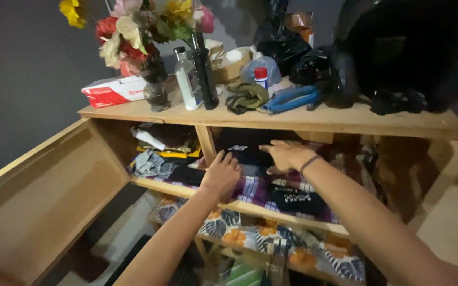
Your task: Organizing clothes by taking various items from a shelf and laying them out on a bed.
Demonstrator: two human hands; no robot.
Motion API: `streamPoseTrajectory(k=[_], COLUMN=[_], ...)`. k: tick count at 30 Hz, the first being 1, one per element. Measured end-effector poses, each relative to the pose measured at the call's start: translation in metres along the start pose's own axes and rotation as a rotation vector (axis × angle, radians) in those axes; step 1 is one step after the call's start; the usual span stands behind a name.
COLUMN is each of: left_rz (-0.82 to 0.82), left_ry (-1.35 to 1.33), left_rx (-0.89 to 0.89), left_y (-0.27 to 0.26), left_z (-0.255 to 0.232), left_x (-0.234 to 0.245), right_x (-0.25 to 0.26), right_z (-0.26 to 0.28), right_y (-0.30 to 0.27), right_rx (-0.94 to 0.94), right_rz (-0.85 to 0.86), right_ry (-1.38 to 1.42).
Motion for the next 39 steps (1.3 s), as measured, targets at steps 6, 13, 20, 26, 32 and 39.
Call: streamPoseTrajectory(k=[6,13,20,26,32,39], left_rz=[0.414,0.58,0.578,0.685,0.741,0.799], left_ry=[-0.135,-0.278,-0.181,-0.055,-0.063,-0.205], left_rx=[-0.011,0.175,0.278,0.385,0.471,0.488], left_y=[0.012,0.046,0.087,0.088,0.103,0.122], left_z=[-0.012,-0.041,-0.05,-0.027,-0.015,-0.012], left_x=[0.012,-0.103,-0.205,-0.181,-0.183,-0.192], right_x=[-0.058,-0.109,-0.096,-0.108,-0.12,-0.108], right_z=[-0.029,-0.017,0.008,-0.039,-0.069,-0.011], right_y=[0.094,0.178,0.171,0.231,0.239,0.189], right_rx=[-0.016,-0.056,-0.162,-0.189,-0.281,-0.194], right_rz=[0.024,-0.007,-0.088,-0.223,-0.34,-0.21], right_ry=[-0.011,0.127,0.204,0.31,0.51,0.11])
Point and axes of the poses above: each hand's wrist, its own y-axis towards the middle knuckle, its own x-axis out of the back of the hand, z = x × y, the point moved 6 cm from there along y, towards the middle knuckle, and after that the axes turned 6 degrees about z, right-handed, at the moved point
